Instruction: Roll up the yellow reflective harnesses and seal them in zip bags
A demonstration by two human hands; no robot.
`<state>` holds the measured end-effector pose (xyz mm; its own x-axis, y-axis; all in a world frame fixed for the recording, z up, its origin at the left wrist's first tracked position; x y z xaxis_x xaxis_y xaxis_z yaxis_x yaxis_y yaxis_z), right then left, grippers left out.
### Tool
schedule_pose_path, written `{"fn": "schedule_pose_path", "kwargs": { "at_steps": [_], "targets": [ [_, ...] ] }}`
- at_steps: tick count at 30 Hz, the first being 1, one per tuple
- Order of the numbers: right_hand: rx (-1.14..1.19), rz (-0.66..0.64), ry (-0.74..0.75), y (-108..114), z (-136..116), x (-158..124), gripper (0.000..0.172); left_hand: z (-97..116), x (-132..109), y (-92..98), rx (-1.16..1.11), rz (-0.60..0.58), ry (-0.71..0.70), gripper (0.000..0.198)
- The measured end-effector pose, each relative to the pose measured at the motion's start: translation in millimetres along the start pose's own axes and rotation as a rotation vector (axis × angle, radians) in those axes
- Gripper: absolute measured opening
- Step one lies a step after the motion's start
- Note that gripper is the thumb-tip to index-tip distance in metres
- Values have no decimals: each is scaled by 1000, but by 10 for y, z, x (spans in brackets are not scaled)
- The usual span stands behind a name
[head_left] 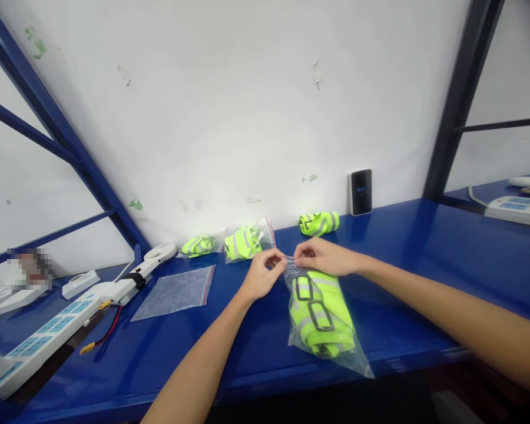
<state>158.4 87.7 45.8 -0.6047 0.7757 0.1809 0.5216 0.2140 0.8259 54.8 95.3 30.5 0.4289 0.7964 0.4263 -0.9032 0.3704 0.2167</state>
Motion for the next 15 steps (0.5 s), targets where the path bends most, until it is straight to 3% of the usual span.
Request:
{"fn": "schedule_pose_path", "kwargs": {
  "at_steps": [15],
  "targets": [
    [-41, 145, 70, -10, -23, 15, 16, 26, -11, -98, 76, -36, -12, 20]
  ]
}}
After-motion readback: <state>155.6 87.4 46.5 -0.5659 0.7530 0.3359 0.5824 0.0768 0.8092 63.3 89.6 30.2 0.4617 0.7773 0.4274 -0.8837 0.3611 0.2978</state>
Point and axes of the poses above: each hand's wrist, its own x-axis towards the middle knuckle, its own y-axis out of the back of the hand, z = x × y, the point moved 10 cm from there along x, towards the middle knuckle, and after that the axes turned 15 degrees about -x, right-handed, at the moved point
